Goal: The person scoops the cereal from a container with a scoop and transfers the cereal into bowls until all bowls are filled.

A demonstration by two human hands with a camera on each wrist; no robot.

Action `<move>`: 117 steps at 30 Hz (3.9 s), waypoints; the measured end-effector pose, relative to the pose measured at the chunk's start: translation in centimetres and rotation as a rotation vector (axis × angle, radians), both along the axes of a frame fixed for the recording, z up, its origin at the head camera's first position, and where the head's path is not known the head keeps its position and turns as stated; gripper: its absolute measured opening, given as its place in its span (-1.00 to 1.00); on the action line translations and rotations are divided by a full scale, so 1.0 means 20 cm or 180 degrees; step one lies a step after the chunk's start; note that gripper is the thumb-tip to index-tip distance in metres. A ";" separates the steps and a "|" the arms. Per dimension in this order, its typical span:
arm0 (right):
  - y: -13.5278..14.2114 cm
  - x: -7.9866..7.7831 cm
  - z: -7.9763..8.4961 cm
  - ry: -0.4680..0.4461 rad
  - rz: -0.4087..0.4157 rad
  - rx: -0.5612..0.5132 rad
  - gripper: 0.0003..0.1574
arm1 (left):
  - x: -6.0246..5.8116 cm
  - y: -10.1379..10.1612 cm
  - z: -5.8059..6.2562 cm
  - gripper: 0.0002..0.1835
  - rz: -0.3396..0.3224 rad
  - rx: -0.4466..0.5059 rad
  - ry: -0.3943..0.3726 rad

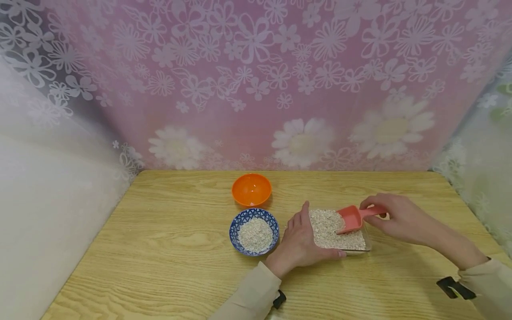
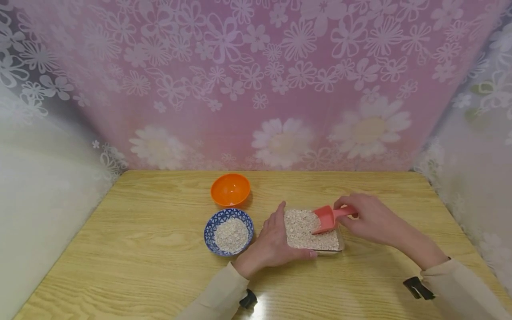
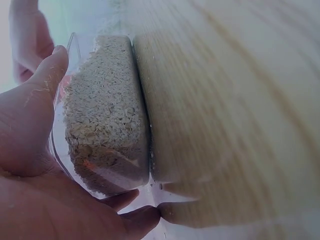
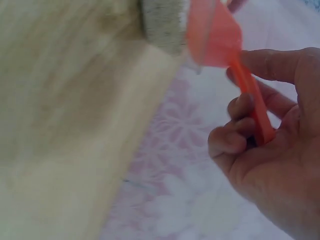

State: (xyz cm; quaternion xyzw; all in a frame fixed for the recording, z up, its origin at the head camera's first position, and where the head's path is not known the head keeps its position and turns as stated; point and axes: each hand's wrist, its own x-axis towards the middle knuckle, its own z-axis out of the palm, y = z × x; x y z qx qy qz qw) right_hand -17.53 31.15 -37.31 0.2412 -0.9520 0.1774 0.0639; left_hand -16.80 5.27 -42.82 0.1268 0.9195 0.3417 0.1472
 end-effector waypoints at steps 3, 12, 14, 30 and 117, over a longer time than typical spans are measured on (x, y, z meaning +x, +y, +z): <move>0.04 0.01 -0.06 -0.0116 0.0023 -0.0259 -0.74 | 0.00 0.00 0.00 0.50 -0.0004 -0.0028 -0.0002; 0.07 0.04 -0.21 -0.0432 0.0244 -0.1053 -0.63 | 0.00 0.00 0.01 0.49 -0.0022 -0.0056 -0.0012; 0.05 0.04 -0.23 -0.0441 0.0236 -0.1103 -0.62 | 0.00 0.00 0.01 0.49 -0.0020 -0.0069 -0.0003; 0.01 0.07 -0.27 -0.0725 0.0012 -0.1316 -0.66 | 0.00 0.00 0.00 0.48 -0.0032 -0.0031 -0.0004; -0.34 0.06 -0.15 -0.0744 0.0271 -0.2642 -0.72 | -0.05 -0.89 0.03 0.30 -0.0399 0.0181 0.0667</move>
